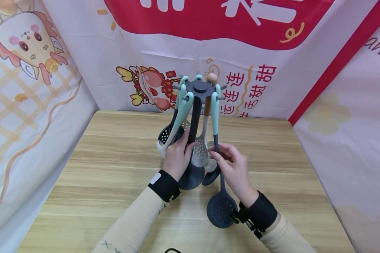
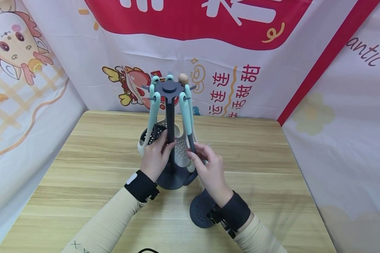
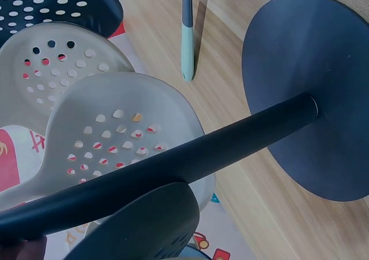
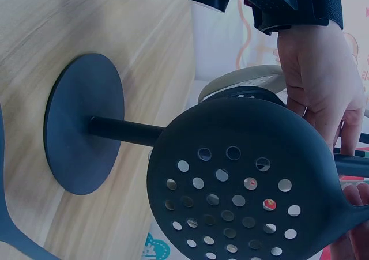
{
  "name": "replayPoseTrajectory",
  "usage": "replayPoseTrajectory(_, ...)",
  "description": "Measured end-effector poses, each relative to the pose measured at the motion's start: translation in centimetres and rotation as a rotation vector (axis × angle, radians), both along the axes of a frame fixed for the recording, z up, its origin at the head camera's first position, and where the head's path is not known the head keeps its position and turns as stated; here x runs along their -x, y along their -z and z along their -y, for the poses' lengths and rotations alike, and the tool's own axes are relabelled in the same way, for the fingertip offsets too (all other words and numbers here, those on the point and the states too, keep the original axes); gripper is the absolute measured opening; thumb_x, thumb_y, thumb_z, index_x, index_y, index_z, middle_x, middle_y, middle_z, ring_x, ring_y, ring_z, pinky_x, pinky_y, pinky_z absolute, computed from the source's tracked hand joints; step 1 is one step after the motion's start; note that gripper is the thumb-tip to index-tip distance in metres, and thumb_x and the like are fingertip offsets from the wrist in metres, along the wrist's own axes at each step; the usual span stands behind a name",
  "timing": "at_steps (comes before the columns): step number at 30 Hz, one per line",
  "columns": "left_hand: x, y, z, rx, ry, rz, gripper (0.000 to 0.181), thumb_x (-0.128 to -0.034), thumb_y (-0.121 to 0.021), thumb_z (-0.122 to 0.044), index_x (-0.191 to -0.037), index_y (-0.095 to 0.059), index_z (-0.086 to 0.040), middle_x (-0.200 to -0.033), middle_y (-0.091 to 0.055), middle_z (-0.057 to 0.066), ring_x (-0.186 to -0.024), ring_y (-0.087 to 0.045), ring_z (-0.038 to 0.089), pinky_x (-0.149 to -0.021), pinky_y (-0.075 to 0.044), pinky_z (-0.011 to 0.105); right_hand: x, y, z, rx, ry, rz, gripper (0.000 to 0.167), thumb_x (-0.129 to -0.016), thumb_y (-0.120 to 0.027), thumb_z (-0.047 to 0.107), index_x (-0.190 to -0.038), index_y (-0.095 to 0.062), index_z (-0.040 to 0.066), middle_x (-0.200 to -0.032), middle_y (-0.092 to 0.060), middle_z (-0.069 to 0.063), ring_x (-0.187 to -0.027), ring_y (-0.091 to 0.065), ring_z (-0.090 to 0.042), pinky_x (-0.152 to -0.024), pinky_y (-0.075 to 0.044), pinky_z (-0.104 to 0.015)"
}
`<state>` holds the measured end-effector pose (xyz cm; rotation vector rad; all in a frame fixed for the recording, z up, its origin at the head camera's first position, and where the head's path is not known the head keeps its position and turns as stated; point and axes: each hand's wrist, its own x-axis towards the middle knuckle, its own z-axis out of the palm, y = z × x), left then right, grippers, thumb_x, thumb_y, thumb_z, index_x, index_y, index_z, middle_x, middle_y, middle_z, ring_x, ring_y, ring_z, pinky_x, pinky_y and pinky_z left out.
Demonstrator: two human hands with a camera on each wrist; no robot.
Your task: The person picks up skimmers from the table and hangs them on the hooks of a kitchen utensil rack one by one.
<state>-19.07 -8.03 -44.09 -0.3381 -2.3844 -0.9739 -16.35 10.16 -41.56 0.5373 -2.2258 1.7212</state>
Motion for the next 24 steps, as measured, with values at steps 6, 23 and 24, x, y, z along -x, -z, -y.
replayPoseTrajectory(6,-0.04,0.01,0.01,0.0,-0.003,0.003,0.044,-0.0974,-0.063,-0.02,-0.136,-0.055,0.0,-0.106,-0.072,0.018,-0.094,-0.073,0.03,-0.082,-0.061,0.04,0.15,0.19,0.14,-0.019,0.01,-0.016,0.025,-0.092,-0.068,0.003,-0.117,-0.063,-0.001,-0.104,-0.075,-0.016,-0.088,-0.07,-0.004,-0.079,-0.059,-0.02)
replayPoseTrajectory(23,-0.03,0.25,-0.12,0.015,-0.01,-0.098,0.036,-0.0959,-0.066,-0.016,-0.125,-0.058,0.002,-0.094,-0.072,0.018,-0.085,-0.072,0.03,-0.073,-0.06,0.042,0.62,0.91,0.69,0.005,0.012,-0.052,0.021,-0.091,-0.068,0.0,-0.112,-0.063,-0.002,-0.1,-0.074,-0.019,-0.086,-0.068,-0.002,-0.077,-0.058,-0.018)
replayPoseTrajectory(24,-0.04,0.24,-0.12,0.015,-0.01,-0.098,0.035,-0.0958,-0.066,-0.016,-0.125,-0.058,0.002,-0.094,-0.072,0.018,-0.085,-0.072,0.03,-0.073,-0.06,0.041,0.62,0.86,0.7,0.007,0.011,-0.045,0.022,-0.091,-0.068,0.0,-0.112,-0.063,-0.003,-0.1,-0.074,-0.019,-0.087,-0.068,-0.001,-0.077,-0.058,-0.018)
